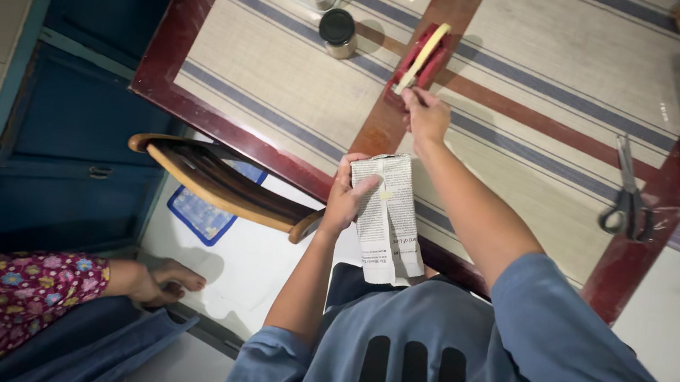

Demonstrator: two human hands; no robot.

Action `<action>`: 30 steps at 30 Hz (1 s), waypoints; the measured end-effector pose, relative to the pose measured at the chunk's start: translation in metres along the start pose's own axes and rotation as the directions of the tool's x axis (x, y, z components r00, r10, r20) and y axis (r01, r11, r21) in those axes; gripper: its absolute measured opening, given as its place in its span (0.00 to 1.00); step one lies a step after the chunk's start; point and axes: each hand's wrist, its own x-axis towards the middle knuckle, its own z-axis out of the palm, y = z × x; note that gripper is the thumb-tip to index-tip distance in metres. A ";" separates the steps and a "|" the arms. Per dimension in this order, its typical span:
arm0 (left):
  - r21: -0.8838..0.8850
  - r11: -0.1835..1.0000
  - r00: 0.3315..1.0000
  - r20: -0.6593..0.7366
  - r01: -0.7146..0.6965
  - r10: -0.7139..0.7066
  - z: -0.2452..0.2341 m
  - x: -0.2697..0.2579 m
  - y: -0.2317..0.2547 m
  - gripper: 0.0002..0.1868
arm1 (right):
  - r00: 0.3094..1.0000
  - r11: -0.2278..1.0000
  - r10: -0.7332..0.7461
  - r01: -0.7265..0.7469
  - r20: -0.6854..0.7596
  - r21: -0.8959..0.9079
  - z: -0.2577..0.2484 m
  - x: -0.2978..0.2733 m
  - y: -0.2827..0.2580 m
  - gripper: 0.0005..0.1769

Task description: The person wraps a small cardboard box using a newspaper sheet. They cut the paper with scissors, fold it around the box, and secure the folds with tape. The person then folds the ends and tapes them down to complete the wrapping.

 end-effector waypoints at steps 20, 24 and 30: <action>-0.076 0.997 0.998 0.052 0.033 -0.029 -0.045 0.011 0.008 0.25 | 0.957 0.960 0.135 -0.062 -0.257 0.273 0.049 0.008 0.013 0.05; -0.075 0.996 0.998 0.048 0.055 -0.052 -0.048 0.012 0.005 0.24 | 0.961 0.920 0.096 0.014 -0.260 0.392 0.046 0.019 0.040 0.06; -0.077 0.995 0.996 0.063 0.064 -0.059 -0.052 0.011 0.011 0.24 | 0.948 0.911 -0.116 0.221 -0.298 0.348 0.043 0.032 0.087 0.03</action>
